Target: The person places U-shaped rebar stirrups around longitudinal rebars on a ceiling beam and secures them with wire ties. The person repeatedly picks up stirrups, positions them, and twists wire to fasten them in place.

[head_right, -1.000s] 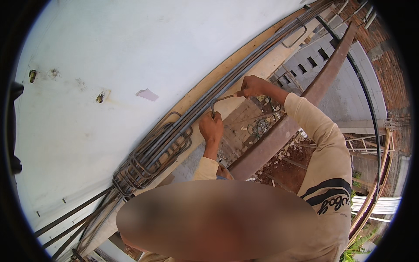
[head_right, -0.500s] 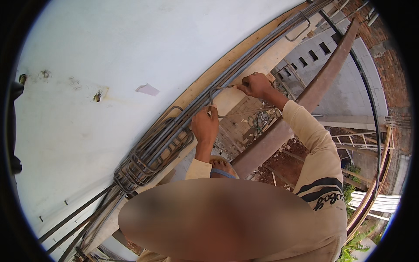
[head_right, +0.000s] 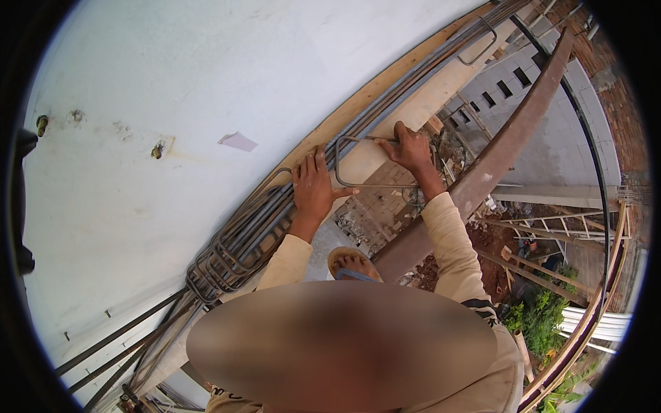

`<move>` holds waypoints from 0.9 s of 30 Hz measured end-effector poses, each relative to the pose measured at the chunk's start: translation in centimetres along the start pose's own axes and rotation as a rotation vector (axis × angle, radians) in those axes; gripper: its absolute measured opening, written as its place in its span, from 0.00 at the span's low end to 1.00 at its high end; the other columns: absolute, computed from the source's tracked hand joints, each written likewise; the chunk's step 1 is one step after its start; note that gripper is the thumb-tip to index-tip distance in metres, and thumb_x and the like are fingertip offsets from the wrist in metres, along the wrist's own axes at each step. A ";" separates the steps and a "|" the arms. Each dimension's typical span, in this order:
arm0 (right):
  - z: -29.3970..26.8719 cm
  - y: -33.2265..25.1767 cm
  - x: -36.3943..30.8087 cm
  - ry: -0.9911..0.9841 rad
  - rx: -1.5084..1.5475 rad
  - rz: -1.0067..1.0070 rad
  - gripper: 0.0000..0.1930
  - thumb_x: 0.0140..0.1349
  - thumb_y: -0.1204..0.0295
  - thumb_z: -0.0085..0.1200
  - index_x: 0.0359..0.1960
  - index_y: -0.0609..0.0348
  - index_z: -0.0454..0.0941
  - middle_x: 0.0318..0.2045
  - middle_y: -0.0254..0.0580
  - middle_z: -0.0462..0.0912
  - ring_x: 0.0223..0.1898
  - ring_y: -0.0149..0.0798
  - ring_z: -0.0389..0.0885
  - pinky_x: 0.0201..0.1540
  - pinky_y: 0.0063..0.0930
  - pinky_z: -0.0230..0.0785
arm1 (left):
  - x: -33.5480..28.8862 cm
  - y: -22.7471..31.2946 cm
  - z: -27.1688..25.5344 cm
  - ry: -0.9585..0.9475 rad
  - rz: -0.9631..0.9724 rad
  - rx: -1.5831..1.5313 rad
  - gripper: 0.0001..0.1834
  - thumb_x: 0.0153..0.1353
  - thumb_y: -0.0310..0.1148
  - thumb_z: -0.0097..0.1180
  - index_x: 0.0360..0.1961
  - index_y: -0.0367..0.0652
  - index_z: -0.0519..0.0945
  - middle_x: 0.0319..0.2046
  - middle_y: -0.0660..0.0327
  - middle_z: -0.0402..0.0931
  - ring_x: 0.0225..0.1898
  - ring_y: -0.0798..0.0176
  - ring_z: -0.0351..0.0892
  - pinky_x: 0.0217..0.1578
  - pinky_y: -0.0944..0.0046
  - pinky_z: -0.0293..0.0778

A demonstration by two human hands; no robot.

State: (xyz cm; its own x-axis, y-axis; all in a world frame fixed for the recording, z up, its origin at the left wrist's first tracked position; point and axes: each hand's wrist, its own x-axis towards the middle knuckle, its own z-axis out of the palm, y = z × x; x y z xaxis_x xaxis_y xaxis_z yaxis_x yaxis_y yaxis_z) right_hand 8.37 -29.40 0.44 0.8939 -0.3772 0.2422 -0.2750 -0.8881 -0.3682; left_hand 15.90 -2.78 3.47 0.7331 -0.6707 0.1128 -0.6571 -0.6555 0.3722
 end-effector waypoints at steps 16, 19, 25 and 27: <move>0.2 -1.4 -0.5 0.031 0.058 0.148 0.25 0.57 0.53 0.70 0.35 0.60 0.70 0.35 0.49 0.77 0.31 0.59 0.81 0.32 0.51 0.72 | 0.7 -1.3 -1.2 0.072 0.095 -0.119 0.58 0.44 0.65 0.74 0.65 0.30 0.67 0.56 0.38 0.75 0.59 0.36 0.75 0.57 0.41 0.74; 0.9 -2.5 -0.6 0.130 0.080 0.233 0.25 0.57 0.53 0.69 0.37 0.60 0.72 0.37 0.49 0.78 0.31 0.58 0.81 0.33 0.51 0.73 | 0.9 -1.8 -1.0 0.117 0.028 -0.264 0.49 0.50 0.54 0.76 0.62 0.31 0.69 0.53 0.38 0.77 0.56 0.37 0.78 0.54 0.45 0.76; -0.7 -2.2 -2.7 0.275 0.091 0.130 0.25 0.62 0.52 0.66 0.45 0.62 0.74 0.34 0.46 0.79 0.31 0.54 0.83 0.32 0.47 0.74 | 1.1 -1.7 -1.6 0.106 -0.051 -0.247 0.40 0.53 0.49 0.75 0.59 0.34 0.73 0.52 0.42 0.80 0.54 0.38 0.80 0.51 0.46 0.78; -1.6 -1.8 -5.2 0.179 0.281 0.271 0.24 0.66 0.52 0.63 0.46 0.61 0.74 0.30 0.41 0.78 0.29 0.46 0.81 0.32 0.41 0.73 | 1.1 -1.6 -1.9 0.017 -0.085 -0.284 0.37 0.54 0.45 0.75 0.58 0.33 0.73 0.52 0.41 0.79 0.55 0.36 0.79 0.52 0.46 0.77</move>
State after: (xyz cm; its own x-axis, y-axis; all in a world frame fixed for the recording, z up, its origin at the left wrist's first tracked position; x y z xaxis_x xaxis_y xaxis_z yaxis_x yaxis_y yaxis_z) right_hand 3.69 -26.29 1.28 0.7205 -0.6484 0.2458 -0.3618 -0.6539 -0.6645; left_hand 18.12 -1.85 4.75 0.7879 -0.6101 0.0843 -0.5191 -0.5841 0.6240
